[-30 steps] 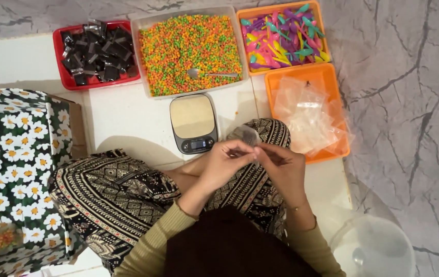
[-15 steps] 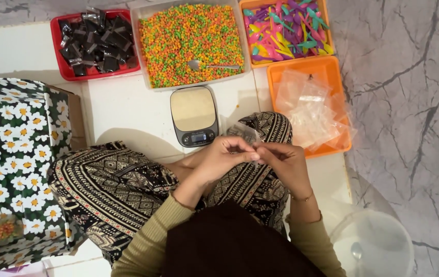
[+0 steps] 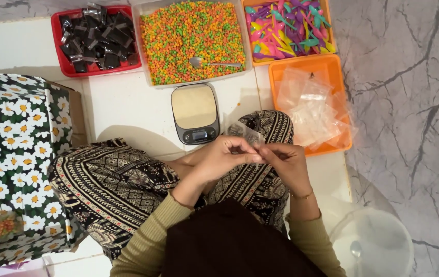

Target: Packaging small colorful items into plastic bags by scooping them from a container, weighing them on a scale, and sealing the bags.

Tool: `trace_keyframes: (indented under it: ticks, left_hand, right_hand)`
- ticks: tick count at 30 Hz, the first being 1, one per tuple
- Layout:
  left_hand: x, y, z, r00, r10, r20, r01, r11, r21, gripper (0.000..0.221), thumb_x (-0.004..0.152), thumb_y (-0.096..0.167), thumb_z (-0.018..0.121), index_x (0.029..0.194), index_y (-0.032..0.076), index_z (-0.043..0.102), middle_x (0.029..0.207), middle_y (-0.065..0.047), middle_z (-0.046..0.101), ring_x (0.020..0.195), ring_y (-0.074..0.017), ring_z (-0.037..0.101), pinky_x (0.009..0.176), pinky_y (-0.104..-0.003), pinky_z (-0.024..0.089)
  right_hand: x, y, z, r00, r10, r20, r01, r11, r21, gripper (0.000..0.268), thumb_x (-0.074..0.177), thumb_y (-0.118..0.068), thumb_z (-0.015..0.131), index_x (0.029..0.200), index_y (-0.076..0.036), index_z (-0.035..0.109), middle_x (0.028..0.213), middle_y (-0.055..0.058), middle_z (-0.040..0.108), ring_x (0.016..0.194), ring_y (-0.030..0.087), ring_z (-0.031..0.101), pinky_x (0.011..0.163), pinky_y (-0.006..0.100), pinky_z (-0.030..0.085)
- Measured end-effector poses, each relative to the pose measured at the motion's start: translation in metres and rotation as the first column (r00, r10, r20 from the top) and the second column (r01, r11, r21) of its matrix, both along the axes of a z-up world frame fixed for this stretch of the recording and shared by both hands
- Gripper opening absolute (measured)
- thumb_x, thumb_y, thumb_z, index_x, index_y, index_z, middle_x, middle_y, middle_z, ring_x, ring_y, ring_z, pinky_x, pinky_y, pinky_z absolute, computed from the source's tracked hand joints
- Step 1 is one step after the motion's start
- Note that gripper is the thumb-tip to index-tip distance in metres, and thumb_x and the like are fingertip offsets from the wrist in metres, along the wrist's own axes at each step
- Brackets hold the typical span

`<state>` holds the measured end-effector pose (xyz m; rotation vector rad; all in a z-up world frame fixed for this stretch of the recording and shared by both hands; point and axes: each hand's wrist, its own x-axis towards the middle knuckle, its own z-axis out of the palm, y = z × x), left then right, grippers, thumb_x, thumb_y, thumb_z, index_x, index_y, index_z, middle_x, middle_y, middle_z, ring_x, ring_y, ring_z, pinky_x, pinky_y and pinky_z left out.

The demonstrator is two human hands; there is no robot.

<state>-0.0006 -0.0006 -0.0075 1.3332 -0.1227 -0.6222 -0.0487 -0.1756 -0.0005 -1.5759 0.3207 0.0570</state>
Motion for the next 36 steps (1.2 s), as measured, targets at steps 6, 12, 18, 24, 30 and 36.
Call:
trace_keyframes:
  ticks: [6, 12, 18, 24, 30, 36]
  left_hand:
    - [0.000, 0.001, 0.006, 0.997, -0.059, 0.056, 0.050, 0.989, 0.139, 0.017, 0.078, 0.028, 0.090, 0.087, 0.017, 0.082, 0.073, -0.001, 0.076, 0.069, -0.0094, 0.069, 0.061, -0.021, 0.055]
    - [-0.009, -0.004, -0.004, 0.903, -0.044, 0.427, -0.103, 0.944, 0.315, 0.012, 0.092, 0.020, 0.077, 0.096, 0.009, 0.078, 0.081, -0.007, 0.077, 0.073, -0.0210, 0.075, 0.056, -0.024, 0.058]
    - [0.005, -0.002, -0.015, 0.699, -0.207, 0.684, -0.181, 0.875, 0.450, 0.018, 0.098, 0.004, 0.059, 0.084, 0.003, 0.049, 0.054, -0.012, 0.050, 0.043, -0.0207, 0.060, 0.041, -0.022, 0.045]
    - [0.014, -0.006, -0.017, 0.658, -0.127, 0.743, -0.380, 0.795, 0.473, 0.031, 0.092, 0.008, 0.058, 0.071, 0.017, 0.038, 0.052, -0.001, 0.044, 0.036, -0.0179, 0.052, 0.034, -0.023, 0.041]
    - [0.008, -0.004, -0.063, 0.803, -0.002, 0.596, -0.383, 0.764, 0.519, 0.021, 0.087, 0.013, 0.061, 0.078, 0.017, 0.042, 0.061, -0.009, 0.057, 0.052, -0.0293, 0.065, 0.036, -0.039, 0.048]
    - [0.025, 0.020, -0.013, 0.901, 0.112, 0.419, -0.203, 0.963, 0.180, 0.042, 0.082, 0.011, 0.077, 0.108, 0.015, 0.045, 0.085, -0.011, 0.058, 0.066, -0.0266, 0.065, 0.053, -0.040, 0.052]
  right_hand:
    - [0.000, -0.005, -0.007, 0.999, 0.020, 0.027, -0.021, 1.000, 0.013, 0.013, 0.092, -0.007, 0.076, 0.097, 0.004, 0.080, 0.076, 0.018, 0.078, 0.073, 0.020, 0.073, 0.069, 0.036, 0.064]
    - [0.011, 0.007, 0.000, 0.992, 0.096, 0.085, -0.090, 0.993, -0.075, 0.015, 0.090, -0.001, 0.076, 0.103, 0.006, 0.079, 0.082, 0.021, 0.078, 0.076, 0.025, 0.074, 0.065, 0.037, 0.065]
    - [0.022, 0.022, -0.018, 0.978, 0.066, 0.198, 0.027, 0.900, -0.435, 0.016, 0.082, 0.005, 0.081, 0.098, 0.006, 0.077, 0.077, 0.022, 0.075, 0.068, 0.030, 0.075, 0.058, 0.035, 0.062]
    - [0.033, 0.036, -0.021, 0.978, 0.020, 0.208, 0.070, 0.905, -0.420, 0.018, 0.093, 0.001, 0.072, 0.108, 0.004, 0.062, 0.084, 0.018, 0.062, 0.078, 0.030, 0.071, 0.050, 0.035, 0.062]
    - [0.047, 0.020, -0.054, 0.981, 0.064, 0.185, 0.019, 0.908, -0.418, 0.016, 0.087, 0.008, 0.065, 0.097, 0.000, 0.055, 0.085, 0.016, 0.052, 0.073, 0.030, 0.068, 0.047, 0.034, 0.062]
    - [0.048, 0.020, -0.035, 0.989, 0.021, 0.145, 0.020, 0.963, -0.270, 0.015, 0.084, 0.012, 0.056, 0.090, -0.001, 0.055, 0.079, 0.014, 0.053, 0.052, 0.022, 0.063, 0.040, 0.029, 0.056]
